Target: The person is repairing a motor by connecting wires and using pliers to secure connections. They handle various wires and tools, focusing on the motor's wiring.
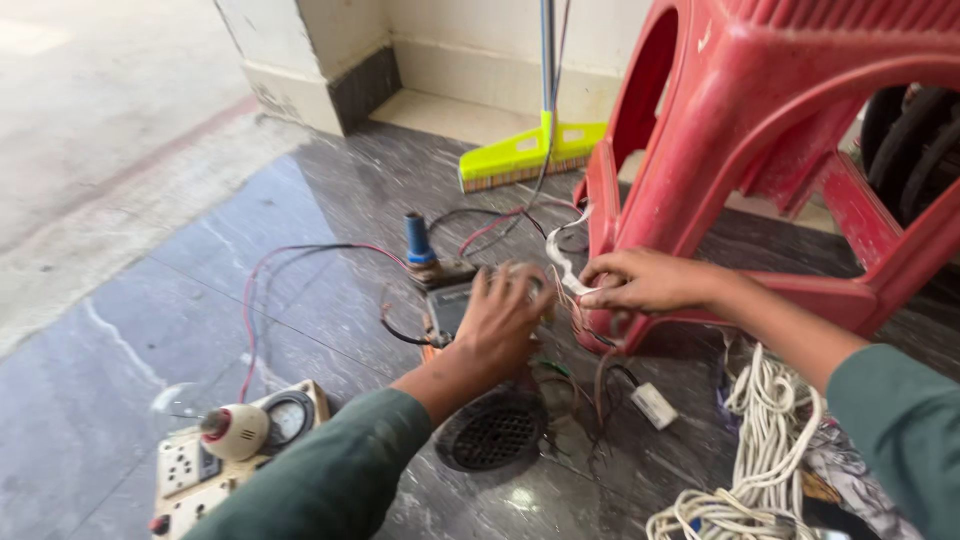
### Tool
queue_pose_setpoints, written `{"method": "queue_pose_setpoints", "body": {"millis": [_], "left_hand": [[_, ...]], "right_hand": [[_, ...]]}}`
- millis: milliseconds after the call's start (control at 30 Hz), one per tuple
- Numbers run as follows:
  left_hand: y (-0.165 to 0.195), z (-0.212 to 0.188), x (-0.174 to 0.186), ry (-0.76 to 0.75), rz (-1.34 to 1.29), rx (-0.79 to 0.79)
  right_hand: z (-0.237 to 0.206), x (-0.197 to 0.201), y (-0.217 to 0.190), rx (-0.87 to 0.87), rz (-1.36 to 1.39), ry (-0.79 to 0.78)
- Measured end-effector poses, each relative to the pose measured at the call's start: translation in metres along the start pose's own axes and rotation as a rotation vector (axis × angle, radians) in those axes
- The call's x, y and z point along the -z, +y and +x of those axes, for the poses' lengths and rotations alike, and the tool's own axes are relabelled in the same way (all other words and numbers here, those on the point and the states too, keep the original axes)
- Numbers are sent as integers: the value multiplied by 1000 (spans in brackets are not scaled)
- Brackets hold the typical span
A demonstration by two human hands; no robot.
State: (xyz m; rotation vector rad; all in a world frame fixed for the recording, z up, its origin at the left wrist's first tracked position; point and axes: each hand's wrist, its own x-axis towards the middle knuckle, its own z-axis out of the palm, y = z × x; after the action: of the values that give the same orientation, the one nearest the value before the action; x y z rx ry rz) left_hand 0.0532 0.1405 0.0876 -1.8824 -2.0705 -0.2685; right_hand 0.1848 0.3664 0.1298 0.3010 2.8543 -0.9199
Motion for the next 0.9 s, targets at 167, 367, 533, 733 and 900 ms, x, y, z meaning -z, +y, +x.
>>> {"method": "queue_pose_setpoints", "body": {"millis": [167,367,533,733,900], "left_hand": [[-14,-14,-4,-112,-294,340],[-14,-20,-5,89,-258,431],[-25,-31,23,18,-558,598],[-33,-56,25,404,-727,764],[-34,-55,-6,576,-753,830]], "right_hand": [[25,-4,-42,-72,283,-71],[28,13,-78,-153,500,-32],[31,8,-75,-89,513,-84],[58,-22,-59,-119,357,-203],[60,-40,-54,-36,278,-292]]}}
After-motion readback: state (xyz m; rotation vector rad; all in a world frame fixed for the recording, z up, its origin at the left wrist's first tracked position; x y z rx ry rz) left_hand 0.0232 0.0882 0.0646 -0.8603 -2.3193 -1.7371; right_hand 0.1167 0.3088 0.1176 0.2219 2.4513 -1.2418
